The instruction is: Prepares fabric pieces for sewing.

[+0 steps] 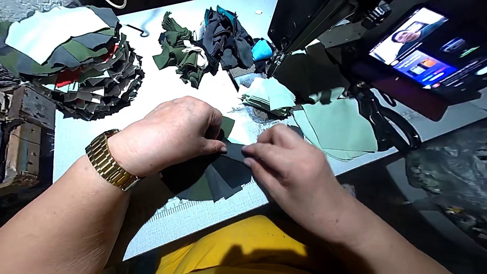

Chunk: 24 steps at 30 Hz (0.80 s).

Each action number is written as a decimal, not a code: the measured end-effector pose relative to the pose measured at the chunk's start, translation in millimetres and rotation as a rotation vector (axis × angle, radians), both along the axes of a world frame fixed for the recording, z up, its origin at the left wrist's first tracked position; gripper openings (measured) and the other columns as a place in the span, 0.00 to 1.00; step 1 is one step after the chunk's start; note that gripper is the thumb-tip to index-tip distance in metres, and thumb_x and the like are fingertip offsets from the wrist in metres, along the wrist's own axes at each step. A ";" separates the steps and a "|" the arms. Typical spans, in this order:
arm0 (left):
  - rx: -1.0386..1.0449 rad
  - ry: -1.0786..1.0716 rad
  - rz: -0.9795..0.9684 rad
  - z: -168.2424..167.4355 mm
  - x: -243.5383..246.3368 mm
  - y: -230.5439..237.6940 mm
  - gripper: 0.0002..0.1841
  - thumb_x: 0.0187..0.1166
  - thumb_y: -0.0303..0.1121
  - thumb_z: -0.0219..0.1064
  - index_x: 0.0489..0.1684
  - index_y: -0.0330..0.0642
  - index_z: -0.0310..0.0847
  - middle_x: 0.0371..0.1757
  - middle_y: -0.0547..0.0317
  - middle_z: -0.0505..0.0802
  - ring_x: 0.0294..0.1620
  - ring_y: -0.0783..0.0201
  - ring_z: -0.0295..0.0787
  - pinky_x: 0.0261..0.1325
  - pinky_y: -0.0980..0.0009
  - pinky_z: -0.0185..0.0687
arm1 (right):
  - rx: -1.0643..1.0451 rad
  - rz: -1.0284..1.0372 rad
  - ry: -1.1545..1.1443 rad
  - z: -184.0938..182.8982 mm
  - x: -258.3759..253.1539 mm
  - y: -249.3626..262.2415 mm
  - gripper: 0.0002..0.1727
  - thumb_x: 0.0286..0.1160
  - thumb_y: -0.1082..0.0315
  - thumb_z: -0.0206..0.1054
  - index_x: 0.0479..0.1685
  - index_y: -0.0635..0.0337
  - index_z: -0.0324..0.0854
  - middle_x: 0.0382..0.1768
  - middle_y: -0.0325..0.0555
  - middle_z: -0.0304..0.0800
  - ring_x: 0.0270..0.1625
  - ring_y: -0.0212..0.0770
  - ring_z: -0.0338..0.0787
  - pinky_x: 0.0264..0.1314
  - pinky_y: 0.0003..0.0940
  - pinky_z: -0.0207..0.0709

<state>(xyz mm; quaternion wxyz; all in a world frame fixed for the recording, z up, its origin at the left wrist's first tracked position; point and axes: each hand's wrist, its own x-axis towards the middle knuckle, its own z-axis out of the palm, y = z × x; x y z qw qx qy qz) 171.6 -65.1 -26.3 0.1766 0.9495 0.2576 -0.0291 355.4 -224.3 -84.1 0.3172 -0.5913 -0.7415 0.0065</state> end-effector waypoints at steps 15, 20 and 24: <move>-0.148 -0.166 -0.029 -4.4 -6.8 11.8 0.14 0.73 0.49 0.77 0.22 0.56 0.83 0.17 0.74 0.81 0.18 0.77 0.75 0.20 0.75 0.68 | -0.075 -0.039 0.061 24.1 67.9 -28.2 0.08 0.73 0.69 0.67 0.41 0.56 0.93 0.47 0.38 0.89 0.46 0.24 0.88 0.48 0.16 0.84; -0.131 -0.218 -0.051 -8.0 -6.0 12.9 0.15 0.75 0.51 0.74 0.21 0.56 0.82 0.16 0.75 0.79 0.17 0.80 0.73 0.18 0.78 0.64 | -0.134 -0.013 -0.007 15.6 62.4 -33.2 0.08 0.70 0.62 0.70 0.38 0.52 0.93 0.49 0.36 0.88 0.49 0.27 0.87 0.48 0.20 0.83; -0.127 -0.229 -0.062 -7.7 -6.0 12.2 0.15 0.76 0.50 0.73 0.21 0.56 0.82 0.16 0.76 0.79 0.17 0.80 0.73 0.19 0.79 0.64 | -0.101 -0.008 -0.098 12.6 59.5 -32.5 0.09 0.71 0.65 0.66 0.35 0.53 0.93 0.47 0.40 0.88 0.49 0.34 0.86 0.47 0.28 0.81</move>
